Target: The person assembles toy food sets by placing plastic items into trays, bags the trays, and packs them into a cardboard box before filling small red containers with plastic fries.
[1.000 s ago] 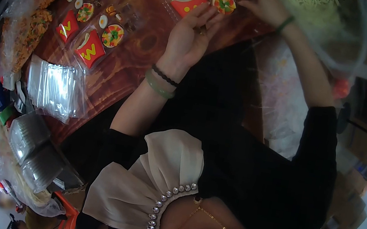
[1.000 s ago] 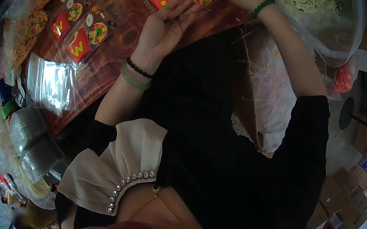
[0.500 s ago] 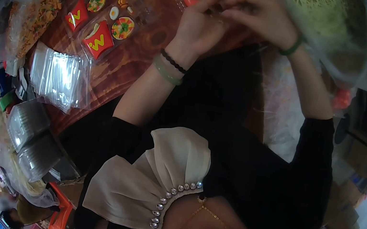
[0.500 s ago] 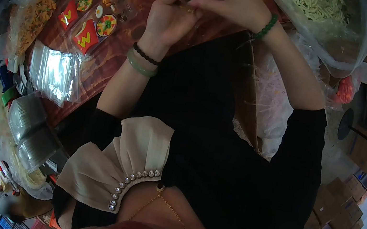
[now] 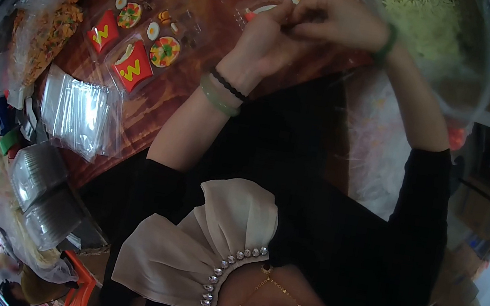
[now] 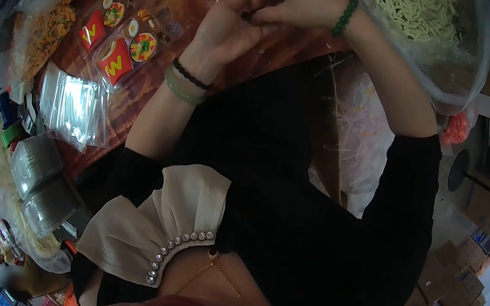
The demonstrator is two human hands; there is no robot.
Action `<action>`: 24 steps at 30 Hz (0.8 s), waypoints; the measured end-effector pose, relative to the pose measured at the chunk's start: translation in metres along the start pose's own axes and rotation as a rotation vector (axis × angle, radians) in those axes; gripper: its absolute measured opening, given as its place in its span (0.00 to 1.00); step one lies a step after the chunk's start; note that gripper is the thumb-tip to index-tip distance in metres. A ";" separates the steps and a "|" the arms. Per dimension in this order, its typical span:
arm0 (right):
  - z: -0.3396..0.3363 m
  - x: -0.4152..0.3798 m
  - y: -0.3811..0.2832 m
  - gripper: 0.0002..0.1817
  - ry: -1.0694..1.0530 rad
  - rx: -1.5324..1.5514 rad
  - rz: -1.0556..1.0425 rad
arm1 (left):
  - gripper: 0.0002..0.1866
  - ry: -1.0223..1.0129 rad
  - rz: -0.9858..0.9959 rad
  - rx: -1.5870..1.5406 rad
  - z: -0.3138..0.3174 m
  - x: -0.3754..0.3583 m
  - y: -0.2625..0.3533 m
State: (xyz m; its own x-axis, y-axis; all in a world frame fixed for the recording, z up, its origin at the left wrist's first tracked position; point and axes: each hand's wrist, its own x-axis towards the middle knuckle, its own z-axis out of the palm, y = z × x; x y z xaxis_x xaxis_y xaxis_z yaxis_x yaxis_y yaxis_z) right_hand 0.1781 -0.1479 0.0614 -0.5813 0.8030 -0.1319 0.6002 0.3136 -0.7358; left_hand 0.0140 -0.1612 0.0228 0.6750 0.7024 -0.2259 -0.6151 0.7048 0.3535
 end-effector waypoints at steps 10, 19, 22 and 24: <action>-0.050 0.030 0.014 0.09 -0.036 0.227 0.449 | 0.20 -0.051 0.056 0.138 -0.004 0.015 0.021; -0.054 0.072 0.088 0.11 0.195 -0.065 0.223 | 0.22 -0.035 0.085 0.145 -0.021 0.021 0.048; -0.045 0.064 0.098 0.11 0.272 -0.160 0.144 | 0.22 0.014 0.102 0.182 -0.022 0.018 0.063; -0.042 0.058 0.106 0.11 0.326 -0.222 0.087 | 0.22 0.038 0.109 0.221 -0.023 0.019 0.073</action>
State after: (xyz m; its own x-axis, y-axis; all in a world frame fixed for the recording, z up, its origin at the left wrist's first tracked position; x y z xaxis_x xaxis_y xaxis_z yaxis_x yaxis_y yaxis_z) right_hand 0.2307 -0.0469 0.0038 -0.3400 0.9387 0.0563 0.7645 0.3107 -0.5648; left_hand -0.0277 -0.0941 0.0237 0.5912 0.7792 -0.2081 -0.5766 0.5888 0.5664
